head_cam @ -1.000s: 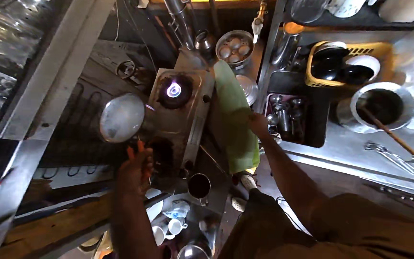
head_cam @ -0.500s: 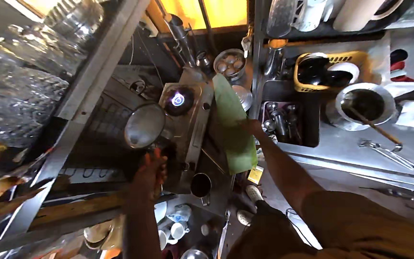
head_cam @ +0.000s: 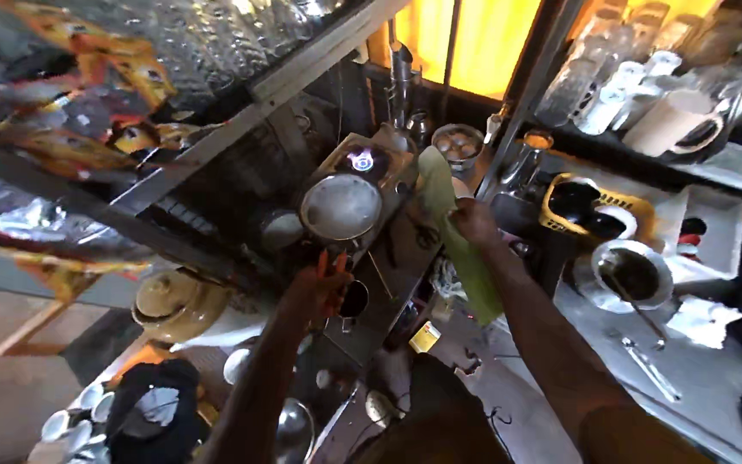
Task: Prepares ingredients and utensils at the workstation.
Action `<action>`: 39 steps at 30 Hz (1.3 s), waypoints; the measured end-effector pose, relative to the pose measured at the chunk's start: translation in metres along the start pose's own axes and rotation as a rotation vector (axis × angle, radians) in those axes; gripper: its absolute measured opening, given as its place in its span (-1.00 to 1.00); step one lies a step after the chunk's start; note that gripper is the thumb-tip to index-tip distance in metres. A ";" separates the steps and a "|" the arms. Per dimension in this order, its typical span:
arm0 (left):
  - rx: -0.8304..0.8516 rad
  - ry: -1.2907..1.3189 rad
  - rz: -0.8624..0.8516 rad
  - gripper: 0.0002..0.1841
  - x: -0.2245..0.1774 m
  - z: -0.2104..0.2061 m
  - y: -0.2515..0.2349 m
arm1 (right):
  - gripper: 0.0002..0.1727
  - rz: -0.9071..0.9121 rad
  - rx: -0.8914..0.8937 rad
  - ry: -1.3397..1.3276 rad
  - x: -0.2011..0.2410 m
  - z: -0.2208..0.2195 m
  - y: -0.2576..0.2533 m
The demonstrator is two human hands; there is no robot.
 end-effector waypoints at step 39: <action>-0.410 0.439 0.165 -0.68 0.093 -0.245 0.127 | -0.72 0.545 0.198 0.216 0.004 -0.016 -0.178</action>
Point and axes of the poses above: each hand's wrist, its own y-axis away from the middle knuckle, its own z-axis out of the back of the hand, x = y × z, the point moved 10 cm from there along -y, towards the middle knuckle, and after that the axes turned 6 degrees about y, right-handed, at the moved point
